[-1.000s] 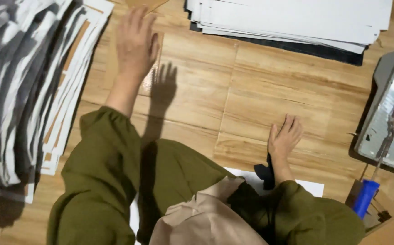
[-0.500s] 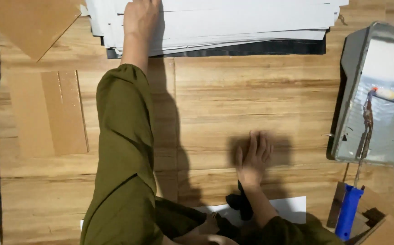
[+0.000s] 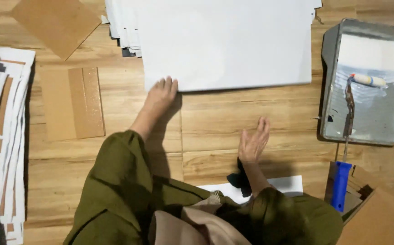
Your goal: The person sits on the floor and places several brown paper pieces onto a white sheet, smoothing them down. They then handle a black sheet, wiping it with a cloth before setting it aside. The person repeats the process of placing and smoothing brown paper pieces onto a new white sheet.
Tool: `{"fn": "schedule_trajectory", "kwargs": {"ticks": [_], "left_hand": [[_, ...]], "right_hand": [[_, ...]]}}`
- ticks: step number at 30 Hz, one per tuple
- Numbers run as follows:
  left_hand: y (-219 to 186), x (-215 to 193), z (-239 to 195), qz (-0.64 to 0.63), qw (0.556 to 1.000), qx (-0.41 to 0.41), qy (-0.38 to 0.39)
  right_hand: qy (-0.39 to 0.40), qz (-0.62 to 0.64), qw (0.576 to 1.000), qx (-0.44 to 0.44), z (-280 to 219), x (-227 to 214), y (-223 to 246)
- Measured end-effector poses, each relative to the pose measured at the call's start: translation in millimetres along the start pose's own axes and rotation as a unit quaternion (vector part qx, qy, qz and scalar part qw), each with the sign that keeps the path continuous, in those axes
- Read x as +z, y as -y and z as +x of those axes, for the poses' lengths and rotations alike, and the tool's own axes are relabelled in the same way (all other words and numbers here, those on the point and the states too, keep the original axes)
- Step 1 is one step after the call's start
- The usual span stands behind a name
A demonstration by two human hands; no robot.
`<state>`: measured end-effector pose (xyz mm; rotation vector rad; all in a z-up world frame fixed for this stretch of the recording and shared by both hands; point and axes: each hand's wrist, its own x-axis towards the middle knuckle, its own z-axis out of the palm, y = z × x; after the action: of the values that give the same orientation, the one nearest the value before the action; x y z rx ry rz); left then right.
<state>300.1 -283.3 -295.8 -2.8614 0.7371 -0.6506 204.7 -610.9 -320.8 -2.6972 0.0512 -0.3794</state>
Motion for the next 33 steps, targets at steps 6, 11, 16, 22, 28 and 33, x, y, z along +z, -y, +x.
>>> {"fn": "schedule_trajectory", "kwargs": {"ticks": [6,11,16,22,28,33], "left_hand": [[-69.3,-65.6,-99.6,-0.040,0.996,0.028,0.077],[-104.1,-96.0,-137.5,-0.066,0.979,0.020,0.193],[-107.9,-91.2,-136.8,-0.098,0.966,-0.019,0.239],[-32.5,-144.2,-111.8,-0.245,0.858,-0.325,0.313],[55.4,-159.7,-219.2,-0.070,0.784,-0.605,0.116],[29.2,-272.6,-339.6,0.008,0.671,-0.720,0.180]], "right_hand": [[-0.054,-0.064,0.990,0.113,7.9,-27.3,9.6],[0.199,-0.022,0.977,0.072,-3.6,-30.5,5.1],[0.273,-0.070,0.959,0.011,28.1,-28.4,8.0],[0.268,-0.070,0.961,-0.021,42.0,-18.6,0.8],[0.258,-0.053,0.964,-0.022,42.5,-19.1,-2.5],[0.170,0.013,0.982,-0.084,24.6,-62.5,71.5]]}}
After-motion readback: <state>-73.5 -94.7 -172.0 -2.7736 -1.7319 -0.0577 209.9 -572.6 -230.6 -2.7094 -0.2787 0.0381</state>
